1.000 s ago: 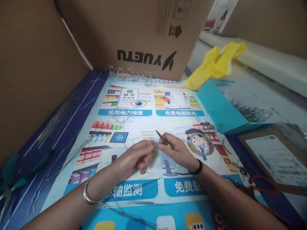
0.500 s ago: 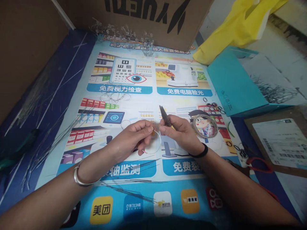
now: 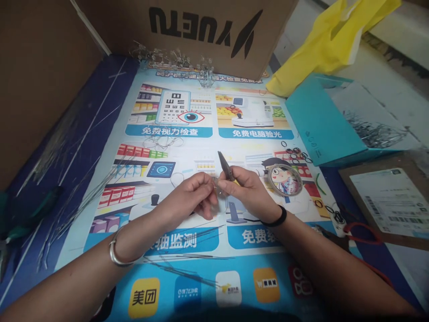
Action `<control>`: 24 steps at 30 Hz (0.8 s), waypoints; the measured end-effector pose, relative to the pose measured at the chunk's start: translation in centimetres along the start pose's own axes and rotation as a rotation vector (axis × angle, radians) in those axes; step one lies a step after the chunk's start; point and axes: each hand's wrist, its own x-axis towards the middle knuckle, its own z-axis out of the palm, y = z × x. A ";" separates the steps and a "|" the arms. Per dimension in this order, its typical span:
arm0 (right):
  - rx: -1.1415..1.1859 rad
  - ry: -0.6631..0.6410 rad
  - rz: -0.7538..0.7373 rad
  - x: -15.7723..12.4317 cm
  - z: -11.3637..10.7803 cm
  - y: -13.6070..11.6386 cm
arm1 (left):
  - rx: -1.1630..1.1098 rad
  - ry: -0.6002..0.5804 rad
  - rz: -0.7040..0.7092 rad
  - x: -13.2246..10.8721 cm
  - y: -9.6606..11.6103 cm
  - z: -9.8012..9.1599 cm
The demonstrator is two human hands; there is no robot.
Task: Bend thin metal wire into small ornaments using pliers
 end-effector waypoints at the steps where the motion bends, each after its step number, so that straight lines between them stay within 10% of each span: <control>1: 0.015 0.005 -0.001 0.0 0.0 0.1 | 0.001 0.005 0.000 0.0 0.1 0.0; 24: -0.007 0.046 -0.016 0.2 0.7 -1.7 | -0.075 0.033 0.031 -1.0 1.4 0.8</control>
